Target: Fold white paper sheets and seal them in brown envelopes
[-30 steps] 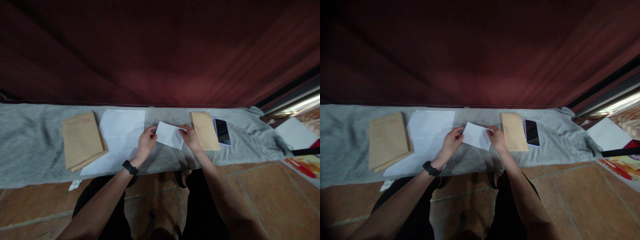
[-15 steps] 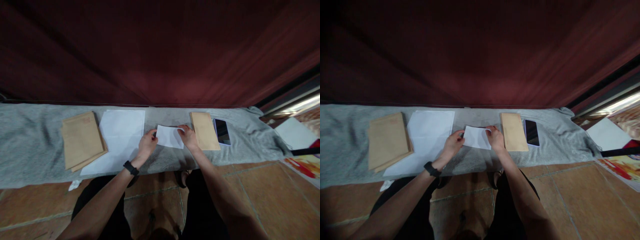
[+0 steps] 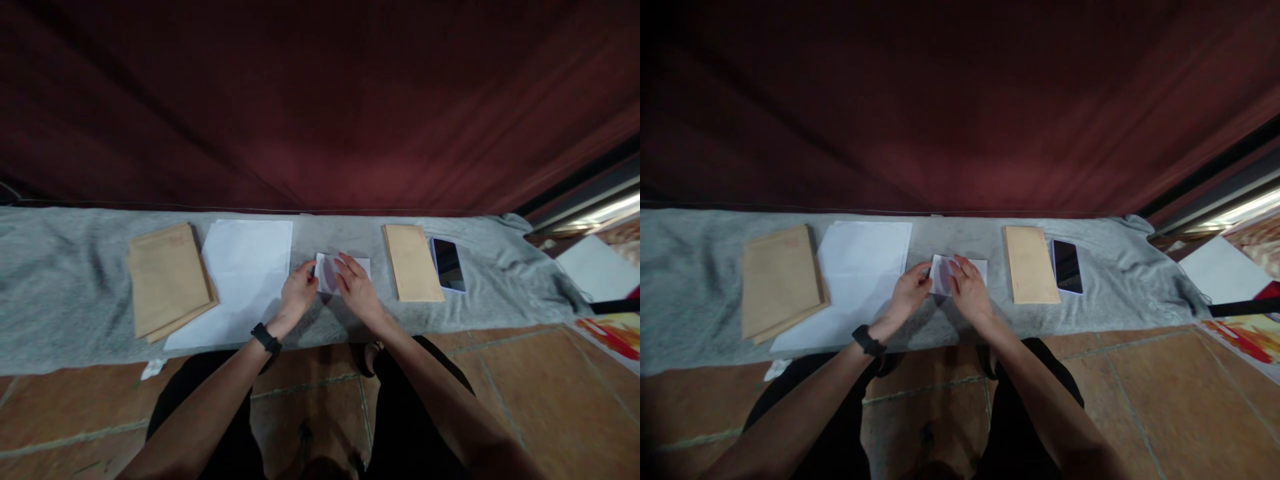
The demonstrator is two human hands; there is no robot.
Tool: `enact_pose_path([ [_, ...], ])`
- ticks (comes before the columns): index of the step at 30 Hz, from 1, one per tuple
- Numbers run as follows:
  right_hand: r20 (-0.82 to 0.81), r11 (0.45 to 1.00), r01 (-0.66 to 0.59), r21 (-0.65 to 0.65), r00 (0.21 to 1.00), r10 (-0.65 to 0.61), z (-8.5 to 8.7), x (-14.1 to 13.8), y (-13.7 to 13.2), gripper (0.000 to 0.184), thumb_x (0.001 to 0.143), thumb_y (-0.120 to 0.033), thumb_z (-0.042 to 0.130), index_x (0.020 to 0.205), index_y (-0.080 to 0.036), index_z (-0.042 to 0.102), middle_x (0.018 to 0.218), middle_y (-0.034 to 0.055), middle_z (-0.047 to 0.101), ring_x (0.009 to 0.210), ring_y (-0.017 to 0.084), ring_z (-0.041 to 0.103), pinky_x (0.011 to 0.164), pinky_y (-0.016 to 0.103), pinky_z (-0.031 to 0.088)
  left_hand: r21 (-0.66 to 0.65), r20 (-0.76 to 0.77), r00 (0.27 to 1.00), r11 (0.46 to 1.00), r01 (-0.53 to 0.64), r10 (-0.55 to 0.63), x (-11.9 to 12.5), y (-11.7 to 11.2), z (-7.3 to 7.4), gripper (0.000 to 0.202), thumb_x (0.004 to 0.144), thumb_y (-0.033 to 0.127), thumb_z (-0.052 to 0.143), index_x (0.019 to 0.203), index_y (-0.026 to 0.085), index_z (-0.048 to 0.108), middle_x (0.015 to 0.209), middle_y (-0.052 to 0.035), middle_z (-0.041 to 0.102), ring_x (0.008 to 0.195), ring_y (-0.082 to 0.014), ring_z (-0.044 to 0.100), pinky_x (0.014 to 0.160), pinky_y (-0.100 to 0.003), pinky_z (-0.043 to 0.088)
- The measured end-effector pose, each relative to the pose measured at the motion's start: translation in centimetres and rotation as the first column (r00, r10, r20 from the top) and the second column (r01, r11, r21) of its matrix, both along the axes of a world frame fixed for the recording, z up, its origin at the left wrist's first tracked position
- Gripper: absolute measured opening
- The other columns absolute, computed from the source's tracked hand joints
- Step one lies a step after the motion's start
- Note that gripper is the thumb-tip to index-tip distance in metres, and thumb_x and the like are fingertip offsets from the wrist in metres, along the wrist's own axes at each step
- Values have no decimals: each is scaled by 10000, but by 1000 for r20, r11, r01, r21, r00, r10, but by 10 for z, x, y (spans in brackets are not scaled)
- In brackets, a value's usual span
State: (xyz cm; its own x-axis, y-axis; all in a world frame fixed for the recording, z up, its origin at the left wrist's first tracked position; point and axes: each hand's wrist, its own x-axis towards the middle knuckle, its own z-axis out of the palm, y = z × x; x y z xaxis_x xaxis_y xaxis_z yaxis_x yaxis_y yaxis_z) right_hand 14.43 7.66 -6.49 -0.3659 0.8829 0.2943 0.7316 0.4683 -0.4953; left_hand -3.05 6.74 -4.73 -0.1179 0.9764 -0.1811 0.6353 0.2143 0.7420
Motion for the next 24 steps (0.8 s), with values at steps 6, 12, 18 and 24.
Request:
enact_pose_path([
  [6,138,986,-140,-94,979,152,-4,-25,-35,535,1055,-365,308,1521,-115,393,1585,115,386,1484,216,322,1234,432,271,52,87,995,997,-52,47,4,-3,-3,388,846,110,529,1204,171,665,817,-22,729,678,-153,660,686,-258,521],
  [12,268,992,-86,-90,957,107,-5,-22,-40,559,1056,-375,308,1562,-139,309,1622,83,304,1510,212,261,1250,430,207,14,-155,987,999,41,-39,11,-11,10,399,903,112,482,1253,209,647,1038,-76,750,883,-198,695,797,-301,520],
  [18,306,998,-40,-43,951,51,-9,-12,-35,554,1063,-379,289,1557,-130,319,1618,92,301,1515,216,248,1247,437,198,-51,-310,945,995,88,-100,12,-12,13,432,917,122,454,1301,244,610,1101,-76,747,981,-230,703,830,-323,519],
  [24,341,999,15,-29,940,-4,-10,-3,-30,557,1061,-377,314,1552,-116,328,1625,106,279,1512,241,253,1245,452,192,-96,-439,884,986,135,-164,14,-15,15,428,949,168,431,1342,271,568,1123,-75,740,986,-237,708,833,-341,524],
])
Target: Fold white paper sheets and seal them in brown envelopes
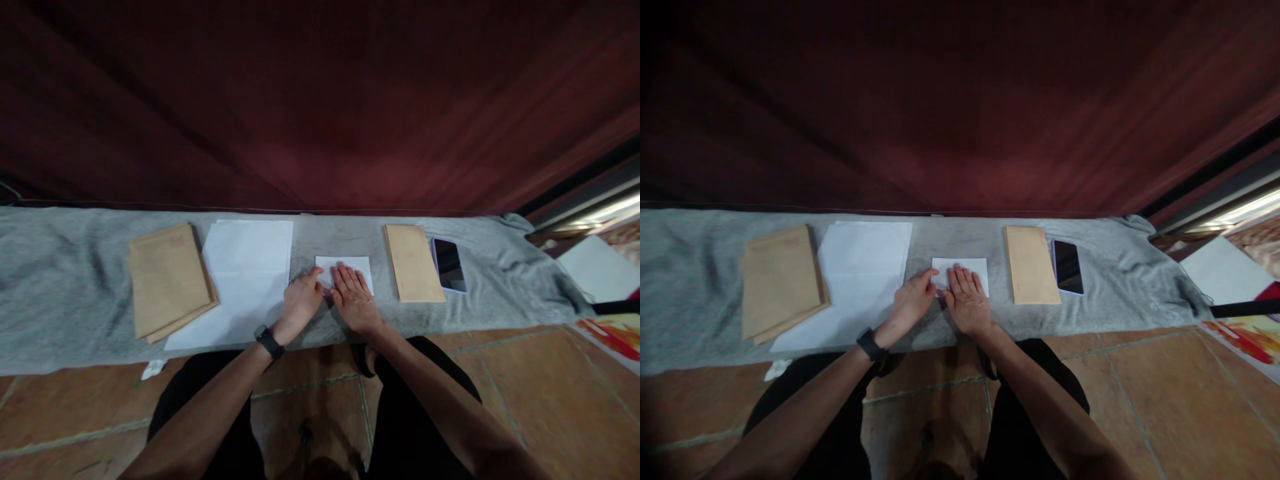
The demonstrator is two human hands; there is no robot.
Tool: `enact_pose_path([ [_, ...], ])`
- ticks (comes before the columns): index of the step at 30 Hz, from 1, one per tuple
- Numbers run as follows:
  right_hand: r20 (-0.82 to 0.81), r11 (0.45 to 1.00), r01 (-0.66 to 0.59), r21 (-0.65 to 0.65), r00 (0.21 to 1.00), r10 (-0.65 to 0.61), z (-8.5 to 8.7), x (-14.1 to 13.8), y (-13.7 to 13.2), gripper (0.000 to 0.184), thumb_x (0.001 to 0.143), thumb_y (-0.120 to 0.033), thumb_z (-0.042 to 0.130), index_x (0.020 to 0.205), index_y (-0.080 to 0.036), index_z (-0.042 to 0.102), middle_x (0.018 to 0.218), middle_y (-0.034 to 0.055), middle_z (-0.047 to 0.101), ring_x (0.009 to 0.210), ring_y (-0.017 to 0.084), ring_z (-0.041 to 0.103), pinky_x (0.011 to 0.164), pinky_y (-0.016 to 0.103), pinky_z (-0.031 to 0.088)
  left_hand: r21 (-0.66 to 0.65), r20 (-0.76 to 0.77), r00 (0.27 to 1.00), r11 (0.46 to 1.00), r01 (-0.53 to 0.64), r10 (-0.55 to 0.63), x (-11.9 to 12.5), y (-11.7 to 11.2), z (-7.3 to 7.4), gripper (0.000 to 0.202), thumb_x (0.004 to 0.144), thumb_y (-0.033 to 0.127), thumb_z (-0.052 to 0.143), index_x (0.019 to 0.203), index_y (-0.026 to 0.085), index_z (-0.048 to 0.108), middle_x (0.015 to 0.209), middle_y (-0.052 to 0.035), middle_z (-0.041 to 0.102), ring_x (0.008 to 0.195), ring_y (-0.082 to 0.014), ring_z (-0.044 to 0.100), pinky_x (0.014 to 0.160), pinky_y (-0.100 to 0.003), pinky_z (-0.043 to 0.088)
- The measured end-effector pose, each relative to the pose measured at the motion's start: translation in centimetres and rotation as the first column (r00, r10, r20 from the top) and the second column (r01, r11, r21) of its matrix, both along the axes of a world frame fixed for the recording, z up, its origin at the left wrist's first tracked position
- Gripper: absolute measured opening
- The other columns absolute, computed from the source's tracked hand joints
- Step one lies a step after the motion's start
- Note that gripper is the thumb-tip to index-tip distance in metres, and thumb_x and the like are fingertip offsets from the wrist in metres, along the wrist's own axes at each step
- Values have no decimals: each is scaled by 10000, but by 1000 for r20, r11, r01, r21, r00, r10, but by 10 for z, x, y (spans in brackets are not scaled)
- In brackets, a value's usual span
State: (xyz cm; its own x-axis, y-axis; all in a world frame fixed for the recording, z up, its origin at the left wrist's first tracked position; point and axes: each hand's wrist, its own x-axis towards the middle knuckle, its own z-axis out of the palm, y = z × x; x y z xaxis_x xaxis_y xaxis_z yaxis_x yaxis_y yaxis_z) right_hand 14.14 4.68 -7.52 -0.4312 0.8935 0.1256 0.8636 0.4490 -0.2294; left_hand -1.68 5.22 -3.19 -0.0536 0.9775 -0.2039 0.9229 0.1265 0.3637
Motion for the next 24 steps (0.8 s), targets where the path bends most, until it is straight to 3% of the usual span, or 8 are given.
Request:
enact_pose_path([
  [4,-6,1000,25,2,1000,-25,-2,2,1,557,1053,-364,331,1550,-113,331,1627,114,270,1514,247,247,1242,466,197,43,-66,997,998,50,-47,0,-4,-1,417,962,188,426,1355,249,551,1069,-90,743,936,-245,711,821,-358,530],
  [8,-18,1000,17,4,1000,-17,-3,2,2,565,1046,-361,331,1553,-111,324,1626,123,276,1518,247,234,1239,480,205,198,-90,985,966,165,-150,3,-9,-6,351,952,152,423,1244,184,614,1106,-117,710,1047,-252,665,948,-388,494],
  [11,-1,1000,-1,1,1000,1,-4,4,1,554,1028,-281,329,1552,-101,322,1630,124,266,1520,245,226,1240,476,204,325,-65,959,903,281,-275,12,-13,-15,370,989,215,390,1304,153,573,1288,-143,636,1226,-269,577,1063,-441,431],
  [14,29,1000,-24,1,999,24,-4,7,0,583,981,-173,337,1558,-96,305,1637,122,249,1526,241,205,1244,472,192,375,-31,927,855,357,-373,20,-17,-26,498,1030,314,318,1469,98,406,1510,-171,471,1419,-260,412,1168,-456,336],
  [18,48,1000,-29,7,998,29,-5,9,0,572,993,-199,347,1558,-115,314,1639,118,250,1529,256,189,1243,481,178,364,-66,925,854,372,-375,21,-21,-38,660,1033,477,275,1526,38,298,1597,-195,339,1513,-267,247,1228,-461,236],
  [24,31,1000,13,5,999,-13,-9,14,3,542,1045,-292,319,1557,-116,312,1643,117,247,1530,254,186,1239,474,176,369,-122,922,845,387,-368,16,-23,-40,750,1013,571,272,1530,28,292,1611,-207,299,1529,-276,192,1240,-469,199],
])
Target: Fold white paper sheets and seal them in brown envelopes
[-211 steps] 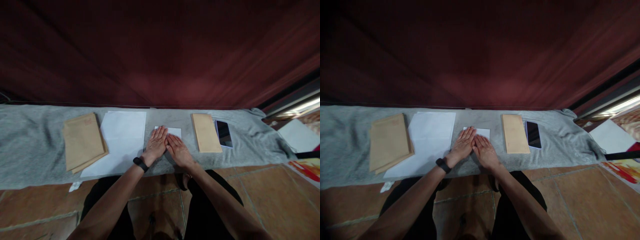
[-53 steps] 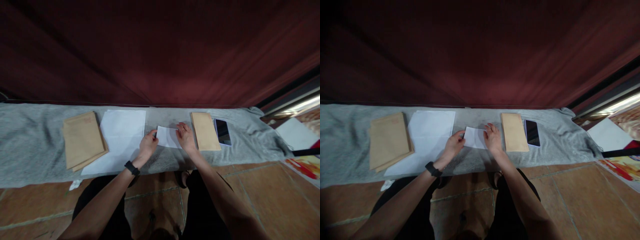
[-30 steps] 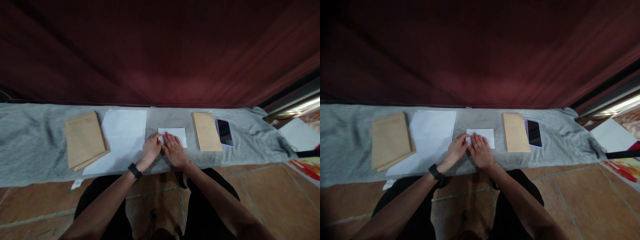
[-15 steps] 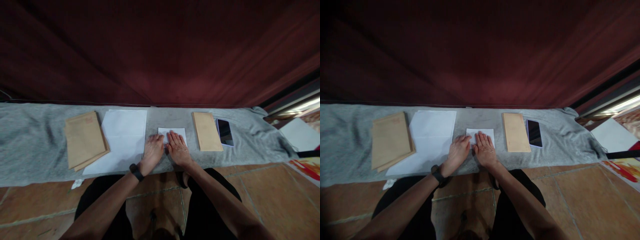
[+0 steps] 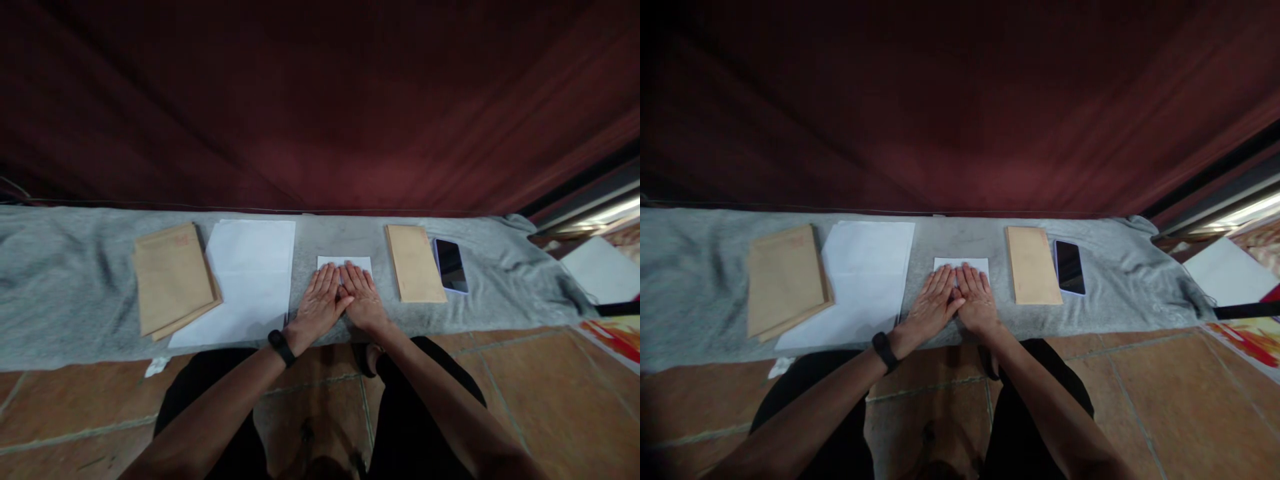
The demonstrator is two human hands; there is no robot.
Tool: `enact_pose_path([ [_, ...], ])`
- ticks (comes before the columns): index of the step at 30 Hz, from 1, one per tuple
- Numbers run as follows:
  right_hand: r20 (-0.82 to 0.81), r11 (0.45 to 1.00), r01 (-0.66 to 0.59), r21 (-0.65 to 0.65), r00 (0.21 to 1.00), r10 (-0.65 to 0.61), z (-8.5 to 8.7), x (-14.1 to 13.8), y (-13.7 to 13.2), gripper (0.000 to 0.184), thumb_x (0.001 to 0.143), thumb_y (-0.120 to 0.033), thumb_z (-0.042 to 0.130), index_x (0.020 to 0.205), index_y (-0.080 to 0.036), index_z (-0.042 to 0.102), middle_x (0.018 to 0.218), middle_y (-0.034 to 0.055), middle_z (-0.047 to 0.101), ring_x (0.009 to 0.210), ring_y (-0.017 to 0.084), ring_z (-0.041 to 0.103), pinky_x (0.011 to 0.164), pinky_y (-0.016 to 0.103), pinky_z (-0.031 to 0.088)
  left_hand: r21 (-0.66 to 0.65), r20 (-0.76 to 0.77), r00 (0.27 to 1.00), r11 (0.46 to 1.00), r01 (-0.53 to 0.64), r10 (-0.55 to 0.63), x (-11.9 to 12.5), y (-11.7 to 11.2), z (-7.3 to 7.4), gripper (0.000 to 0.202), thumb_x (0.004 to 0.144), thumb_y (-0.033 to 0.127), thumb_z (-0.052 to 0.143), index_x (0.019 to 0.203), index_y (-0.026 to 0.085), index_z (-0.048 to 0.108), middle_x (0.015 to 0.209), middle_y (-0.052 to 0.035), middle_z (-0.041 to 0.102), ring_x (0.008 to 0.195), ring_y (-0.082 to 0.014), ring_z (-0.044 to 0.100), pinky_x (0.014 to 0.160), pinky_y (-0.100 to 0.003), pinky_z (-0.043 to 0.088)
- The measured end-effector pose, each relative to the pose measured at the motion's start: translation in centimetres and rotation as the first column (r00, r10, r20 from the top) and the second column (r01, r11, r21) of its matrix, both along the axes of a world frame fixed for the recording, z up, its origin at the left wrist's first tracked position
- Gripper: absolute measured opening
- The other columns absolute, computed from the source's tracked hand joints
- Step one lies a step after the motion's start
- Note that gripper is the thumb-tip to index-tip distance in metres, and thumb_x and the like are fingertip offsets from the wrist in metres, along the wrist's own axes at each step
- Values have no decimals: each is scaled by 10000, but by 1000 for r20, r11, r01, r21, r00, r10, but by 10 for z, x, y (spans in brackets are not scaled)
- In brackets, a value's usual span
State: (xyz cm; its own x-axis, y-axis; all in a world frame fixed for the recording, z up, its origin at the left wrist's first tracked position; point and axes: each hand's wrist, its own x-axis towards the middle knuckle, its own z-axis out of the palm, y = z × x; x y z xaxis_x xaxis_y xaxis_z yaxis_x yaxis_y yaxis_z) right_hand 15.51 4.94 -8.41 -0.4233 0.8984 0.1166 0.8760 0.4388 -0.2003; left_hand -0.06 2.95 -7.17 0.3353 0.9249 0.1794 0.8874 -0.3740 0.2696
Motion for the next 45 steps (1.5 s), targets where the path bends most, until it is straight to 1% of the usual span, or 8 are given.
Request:
enact_pose_path([
  [6,-53,998,70,8,996,-70,-2,9,5,556,1045,-330,340,1564,-134,301,1629,128,282,1520,263,221,1222,500,209,9,-12,999,999,-40,41,-2,3,0,740,1008,562,315,1519,27,314,1610,-213,294,1527,-283,194,1241,-475,196],
  [16,-79,987,153,49,986,-149,-5,16,10,592,1042,-387,339,1557,-96,307,1603,167,329,1492,286,290,1202,510,245,-30,-32,990,990,-135,134,-9,12,0,672,1001,432,347,1544,45,268,1609,-201,305,1523,-283,210,1237,-497,181],
  [21,-65,979,191,74,980,-186,-7,19,10,607,1039,-399,347,1553,-78,309,1596,186,332,1481,297,314,1198,506,257,-38,-53,986,986,-159,157,-10,14,3,651,1005,401,334,1532,21,285,1610,-206,295,1522,-284,211,1241,-487,168],
  [24,-61,975,205,84,978,-200,-7,20,10,607,1039,-394,346,1547,-63,316,1589,198,341,1474,304,326,1193,510,269,-43,-69,982,982,-181,178,-12,16,2,643,1005,387,338,1525,10,301,1613,-207,283,1523,-285,208,1247,-477,159],
  [32,-60,965,247,84,968,-243,-4,27,8,582,1031,-328,348,1539,-44,326,1579,210,357,1475,315,324,1183,518,297,-22,-45,975,976,-218,217,-13,18,-3,630,999,350,351,1553,66,255,1612,-182,304,1522,-275,214,1239,-505,183],
  [36,-113,982,168,86,981,-158,5,24,1,578,1030,-313,348,1556,-77,301,1611,179,305,1499,302,277,1194,524,284,3,-14,974,974,-228,228,-13,15,2,616,1006,323,324,1544,30,255,1619,-205,271,1529,-285,183,1241,-511,185],
  [41,-146,998,-65,16,987,67,13,3,-19,546,1042,-319,314,1532,-82,360,1603,154,330,1507,244,270,1221,464,277,18,1,997,997,-76,76,-10,4,5,592,1014,284,284,1554,45,247,1638,-165,247,1539,-253,142,1251,-470,199],
  [45,-155,994,-105,-10,983,102,12,-5,-31,529,1031,-267,304,1531,-107,371,1587,135,367,1501,226,285,1233,475,260,-19,5,999,999,-46,47,-10,-7,0,570,1013,257,266,1550,67,276,1629,-155,281,1532,-244,179,1244,-465,236],
])
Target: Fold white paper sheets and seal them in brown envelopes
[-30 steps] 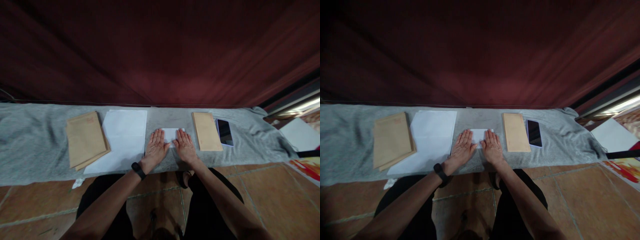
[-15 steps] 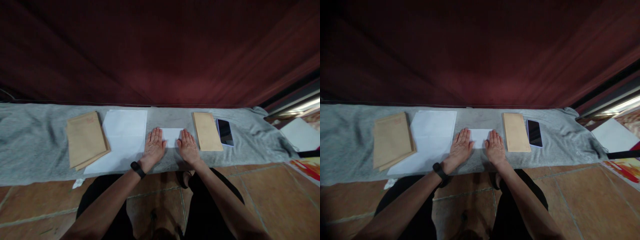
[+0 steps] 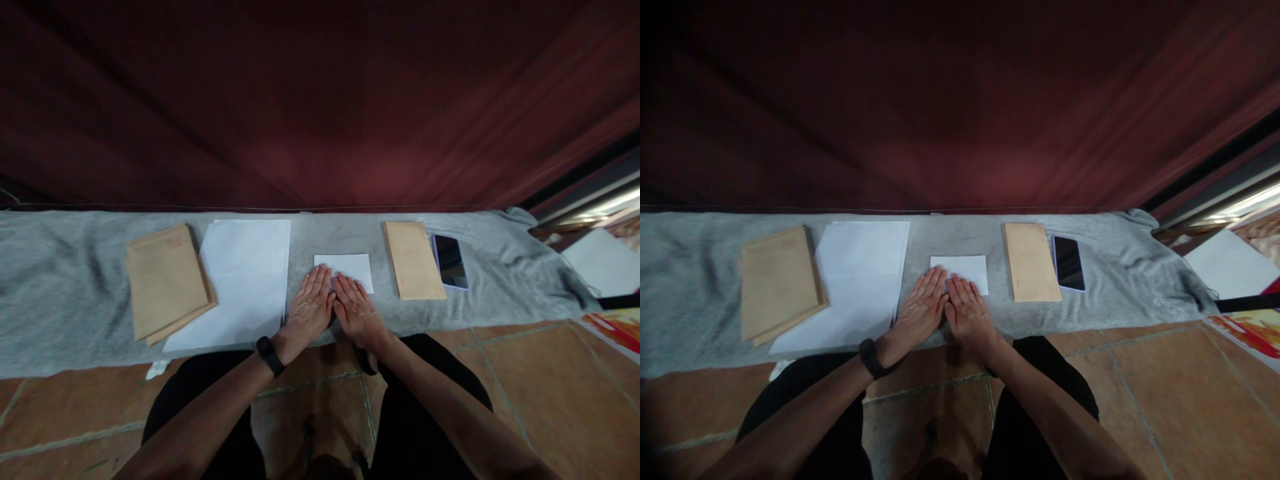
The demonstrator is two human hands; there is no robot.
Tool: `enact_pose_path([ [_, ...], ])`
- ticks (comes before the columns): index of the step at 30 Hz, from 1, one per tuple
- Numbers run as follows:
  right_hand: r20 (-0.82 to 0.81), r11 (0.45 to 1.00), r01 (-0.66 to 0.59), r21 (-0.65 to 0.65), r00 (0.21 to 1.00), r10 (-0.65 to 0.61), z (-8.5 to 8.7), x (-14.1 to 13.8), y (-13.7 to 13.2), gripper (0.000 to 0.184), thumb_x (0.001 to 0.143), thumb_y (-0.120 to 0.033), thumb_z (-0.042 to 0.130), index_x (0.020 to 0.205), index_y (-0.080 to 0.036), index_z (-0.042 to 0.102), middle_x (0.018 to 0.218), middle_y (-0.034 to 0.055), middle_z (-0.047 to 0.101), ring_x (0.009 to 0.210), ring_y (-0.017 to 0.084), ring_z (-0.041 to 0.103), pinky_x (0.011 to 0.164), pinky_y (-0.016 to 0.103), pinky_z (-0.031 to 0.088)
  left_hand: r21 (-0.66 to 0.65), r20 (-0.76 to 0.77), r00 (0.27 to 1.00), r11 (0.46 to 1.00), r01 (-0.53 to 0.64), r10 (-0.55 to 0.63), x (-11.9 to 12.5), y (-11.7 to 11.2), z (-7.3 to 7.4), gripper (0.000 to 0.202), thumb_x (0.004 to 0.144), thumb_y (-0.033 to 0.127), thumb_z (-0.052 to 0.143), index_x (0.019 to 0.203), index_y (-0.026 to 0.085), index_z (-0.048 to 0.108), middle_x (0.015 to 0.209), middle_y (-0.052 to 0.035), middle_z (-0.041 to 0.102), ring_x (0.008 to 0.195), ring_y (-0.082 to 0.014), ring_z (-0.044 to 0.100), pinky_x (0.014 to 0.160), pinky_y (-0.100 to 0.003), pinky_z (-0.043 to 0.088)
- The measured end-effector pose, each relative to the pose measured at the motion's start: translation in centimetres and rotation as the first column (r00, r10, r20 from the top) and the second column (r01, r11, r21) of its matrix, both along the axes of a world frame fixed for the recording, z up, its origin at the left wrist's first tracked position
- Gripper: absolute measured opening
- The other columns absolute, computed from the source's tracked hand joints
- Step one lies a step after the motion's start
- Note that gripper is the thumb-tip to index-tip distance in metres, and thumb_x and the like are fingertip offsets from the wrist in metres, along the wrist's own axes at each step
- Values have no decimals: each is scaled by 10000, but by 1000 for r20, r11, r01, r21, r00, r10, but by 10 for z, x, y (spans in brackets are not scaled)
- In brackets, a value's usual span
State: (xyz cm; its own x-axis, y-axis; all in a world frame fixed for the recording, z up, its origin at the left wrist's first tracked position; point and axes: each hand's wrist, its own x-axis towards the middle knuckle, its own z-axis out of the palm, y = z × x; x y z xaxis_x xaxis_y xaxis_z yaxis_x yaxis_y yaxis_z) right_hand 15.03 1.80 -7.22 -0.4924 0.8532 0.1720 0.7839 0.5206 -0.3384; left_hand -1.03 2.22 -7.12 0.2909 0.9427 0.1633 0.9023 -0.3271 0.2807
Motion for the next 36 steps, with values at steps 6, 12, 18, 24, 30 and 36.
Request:
enact_pose_path([
  [6,41,1000,-7,14,999,7,-1,4,-2,531,1044,-295,322,1537,-101,358,1595,132,348,1502,233,283,1243,466,244,-4,-32,999,999,32,-32,-3,-3,-4,574,1004,248,285,1547,60,281,1635,-170,253,1535,-261,151,1242,-476,235],
  [12,50,992,51,117,997,-57,-12,9,-1,567,1043,-370,377,1530,-79,358,1586,156,363,1492,250,306,1234,465,258,26,-50,999,999,20,-19,-2,-3,-5,604,1002,291,299,1539,17,266,1628,-197,255,1534,-272,153,1241,-474,226],
  [18,94,979,131,158,985,-147,-18,20,-6,602,1048,-419,364,1546,-84,325,1596,165,337,1493,256,306,1227,462,262,42,-83,996,998,-36,39,0,-5,-7,633,992,333,350,1537,20,279,1613,-193,295,1524,-268,207,1244,-460,215],
  [24,137,968,206,140,965,-225,-17,33,-15,615,1055,-440,320,1547,-70,325,1595,169,333,1495,263,299,1223,448,259,55,-101,992,996,-69,74,-2,-8,-6,633,994,359,366,1525,20,311,1603,-195,313,1516,-284,232,1238,-470,220],
  [30,47,951,306,43,950,-307,-7,37,-1,601,1072,-409,180,1480,-60,449,1537,176,437,1469,265,355,1211,501,264,131,-78,993,987,97,-87,7,-11,-4,589,1001,336,368,1514,46,347,1610,-167,315,1520,-253,223,1250,-445,206],
  [36,-132,969,240,-56,960,-246,3,21,17,610,1069,-454,162,1484,-119,458,1556,140,424,1485,238,324,1204,501,296,124,-84,968,961,247,-238,17,-15,-9,599,1007,365,388,1502,30,350,1576,-204,366,1499,-269,283,1232,-452,238],
])
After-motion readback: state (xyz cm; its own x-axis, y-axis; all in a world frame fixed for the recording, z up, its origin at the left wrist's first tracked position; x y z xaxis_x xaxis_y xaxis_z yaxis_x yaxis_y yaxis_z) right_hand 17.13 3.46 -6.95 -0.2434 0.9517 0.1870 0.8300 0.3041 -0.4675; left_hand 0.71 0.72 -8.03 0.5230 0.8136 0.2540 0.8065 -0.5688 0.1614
